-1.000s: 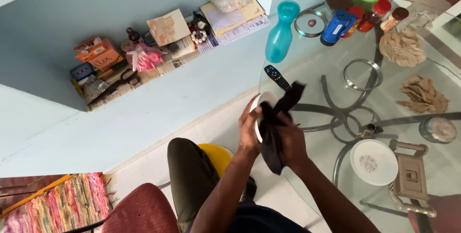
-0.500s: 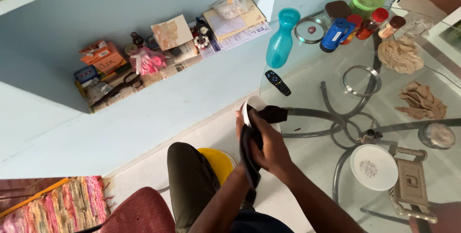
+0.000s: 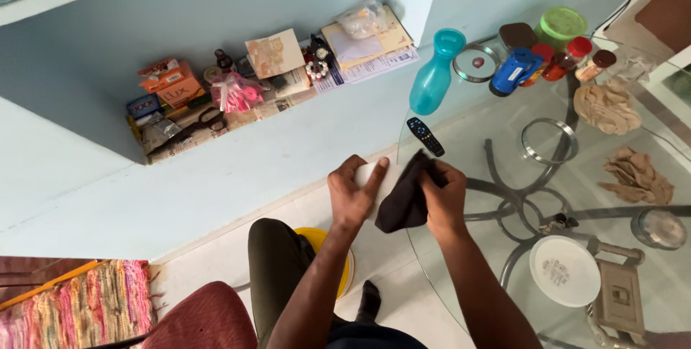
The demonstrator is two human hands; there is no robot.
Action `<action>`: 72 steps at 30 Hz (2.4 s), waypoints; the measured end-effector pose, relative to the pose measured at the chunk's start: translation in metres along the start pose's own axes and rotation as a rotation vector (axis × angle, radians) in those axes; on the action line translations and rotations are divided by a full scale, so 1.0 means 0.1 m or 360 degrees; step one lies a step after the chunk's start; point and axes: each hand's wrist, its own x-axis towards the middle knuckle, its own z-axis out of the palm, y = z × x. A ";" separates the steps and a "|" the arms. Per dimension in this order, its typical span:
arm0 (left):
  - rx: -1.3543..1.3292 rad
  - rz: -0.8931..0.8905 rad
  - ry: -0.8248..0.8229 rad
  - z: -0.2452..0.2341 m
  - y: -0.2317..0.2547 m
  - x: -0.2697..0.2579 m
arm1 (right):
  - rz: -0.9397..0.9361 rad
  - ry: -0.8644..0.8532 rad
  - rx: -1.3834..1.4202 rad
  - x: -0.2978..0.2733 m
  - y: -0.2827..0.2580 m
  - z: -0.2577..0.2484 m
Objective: The person wipes several white bowls and a spoon with a black cloth on a glass table. They then stack the cleaned items and place them on a shelf in a cabinet.
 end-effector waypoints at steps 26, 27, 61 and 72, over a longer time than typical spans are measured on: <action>-0.1063 -0.0770 -0.0229 -0.18 -0.87 0.20 | 0.0608 -0.0210 0.0313 0.18 0.32 0.14; -0.1184 -0.0796 -0.0130 -0.15 -0.82 0.20 | 0.0526 -0.0200 0.0354 0.17 0.38 0.15; -0.1127 -0.0495 -0.0066 -0.01 -0.76 0.00 | -0.1327 -0.0345 -0.1233 -0.67 0.32 0.60; -0.0441 0.0447 -0.0332 -0.30 -0.22 -0.30 | -0.0582 -0.0317 -0.0389 0.03 -0.37 0.52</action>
